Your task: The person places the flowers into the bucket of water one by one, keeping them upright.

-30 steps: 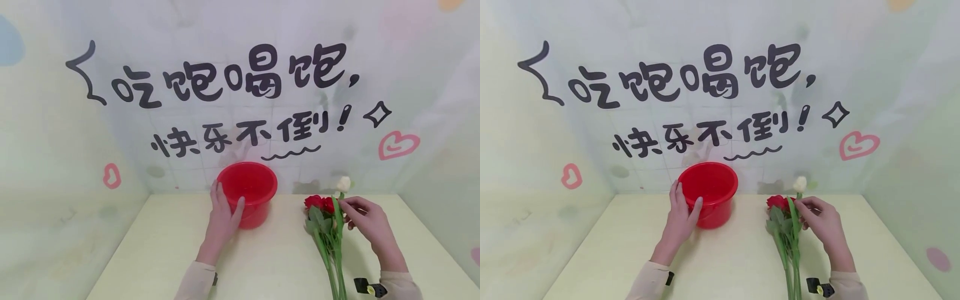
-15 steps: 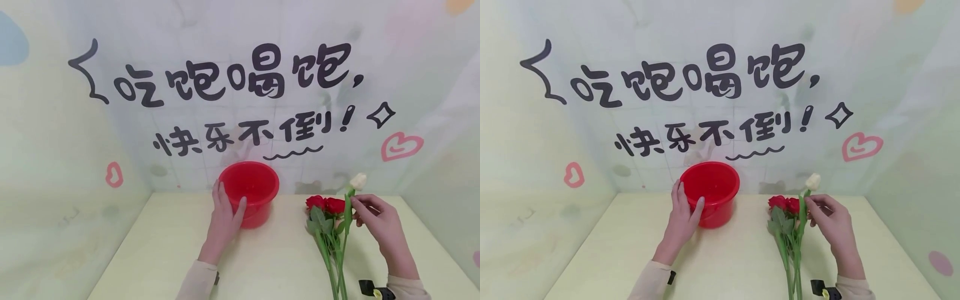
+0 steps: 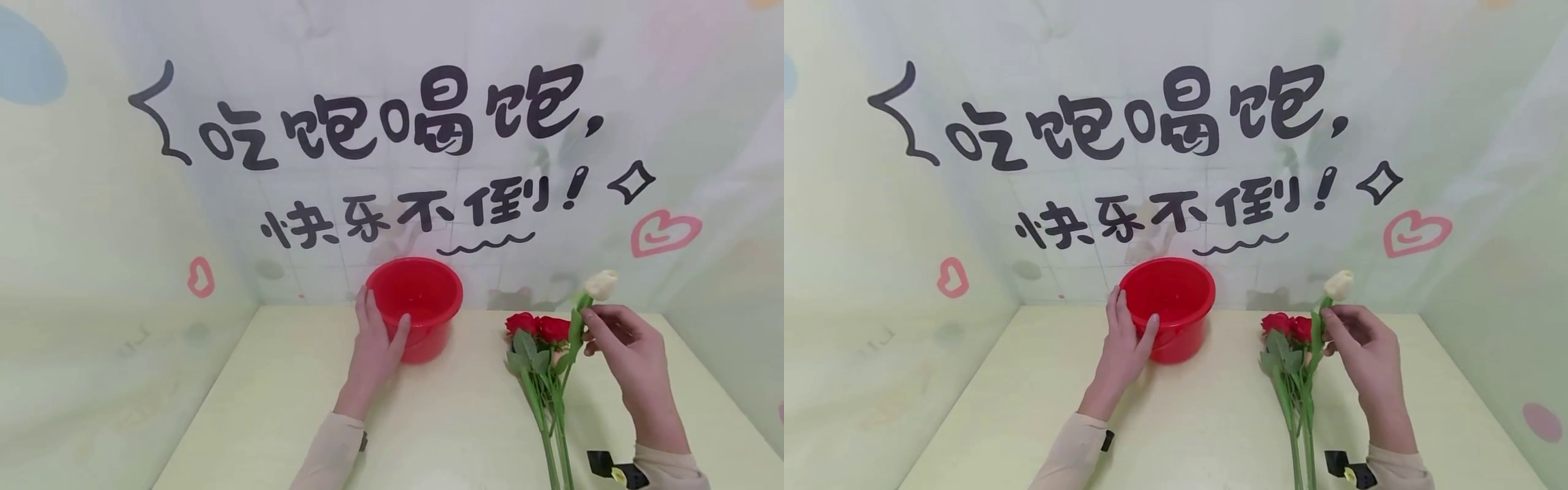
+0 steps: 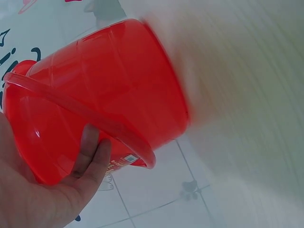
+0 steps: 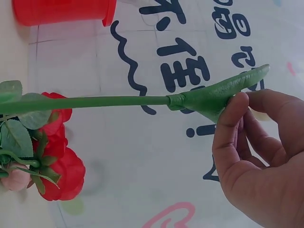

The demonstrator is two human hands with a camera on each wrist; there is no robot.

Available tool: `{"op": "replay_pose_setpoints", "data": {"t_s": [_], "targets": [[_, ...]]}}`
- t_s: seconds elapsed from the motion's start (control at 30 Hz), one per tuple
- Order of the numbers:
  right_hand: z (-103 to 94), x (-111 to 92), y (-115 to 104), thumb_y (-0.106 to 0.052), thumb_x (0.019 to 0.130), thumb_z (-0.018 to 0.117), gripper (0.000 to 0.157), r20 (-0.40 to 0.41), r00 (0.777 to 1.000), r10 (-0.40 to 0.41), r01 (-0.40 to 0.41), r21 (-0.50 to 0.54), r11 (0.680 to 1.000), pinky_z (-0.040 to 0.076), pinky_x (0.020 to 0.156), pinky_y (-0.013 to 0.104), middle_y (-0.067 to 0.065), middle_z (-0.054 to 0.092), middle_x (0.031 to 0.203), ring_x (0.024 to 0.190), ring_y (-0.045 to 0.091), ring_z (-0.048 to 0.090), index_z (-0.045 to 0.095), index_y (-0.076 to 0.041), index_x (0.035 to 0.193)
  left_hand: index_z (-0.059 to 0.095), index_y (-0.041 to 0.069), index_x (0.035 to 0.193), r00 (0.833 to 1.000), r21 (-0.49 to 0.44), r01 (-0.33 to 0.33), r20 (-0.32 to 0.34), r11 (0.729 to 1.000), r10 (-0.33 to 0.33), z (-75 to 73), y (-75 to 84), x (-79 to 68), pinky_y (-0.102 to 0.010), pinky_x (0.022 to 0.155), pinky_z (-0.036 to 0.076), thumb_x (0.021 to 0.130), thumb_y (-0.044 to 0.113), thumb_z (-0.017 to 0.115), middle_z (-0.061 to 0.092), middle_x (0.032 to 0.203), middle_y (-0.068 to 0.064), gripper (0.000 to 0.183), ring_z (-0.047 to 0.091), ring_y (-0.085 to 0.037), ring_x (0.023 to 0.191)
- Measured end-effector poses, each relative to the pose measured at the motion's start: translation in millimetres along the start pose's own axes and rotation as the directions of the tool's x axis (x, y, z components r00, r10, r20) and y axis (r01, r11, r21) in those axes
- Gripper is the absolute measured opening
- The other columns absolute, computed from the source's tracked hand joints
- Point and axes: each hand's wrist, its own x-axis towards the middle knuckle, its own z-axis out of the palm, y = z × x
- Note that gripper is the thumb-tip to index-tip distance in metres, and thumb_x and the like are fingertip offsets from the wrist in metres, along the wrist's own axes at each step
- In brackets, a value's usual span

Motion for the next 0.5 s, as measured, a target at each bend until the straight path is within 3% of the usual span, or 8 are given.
{"op": "replay_pose_setpoints", "data": {"t_s": [0.27,0.5], "targets": [[-4.8,-7,-7,0.004,0.099,0.069,0.013,-0.119,0.992,-0.048,0.057,0.067,0.996,0.057,0.058,0.021,0.002,0.073,0.087,0.069,0.012,0.066,0.072,0.005,0.111,0.002,0.022,0.170,1.000,-0.015,0.007,0.018,1.000,-0.006,0.2,0.2,-2.3,-0.043,0.094,0.061,0.091,0.048,0.079,0.022,0.168,0.006,0.113,0.044,-0.022,0.142],[-6.2,-4,-14,0.005,0.096,0.071,0.015,-0.255,0.966,-0.035,0.075,0.148,0.986,0.059,0.057,0.023,0.008,0.073,0.088,0.068,0.016,0.068,0.071,0.011,0.110,0.001,0.025,0.170,1.000,-0.024,0.025,0.012,0.999,-0.024,-1.8,1.2,-3.2,-0.041,0.093,0.062,0.091,0.049,0.079,0.026,0.166,0.006,0.114,0.045,-0.022,0.142]]}}
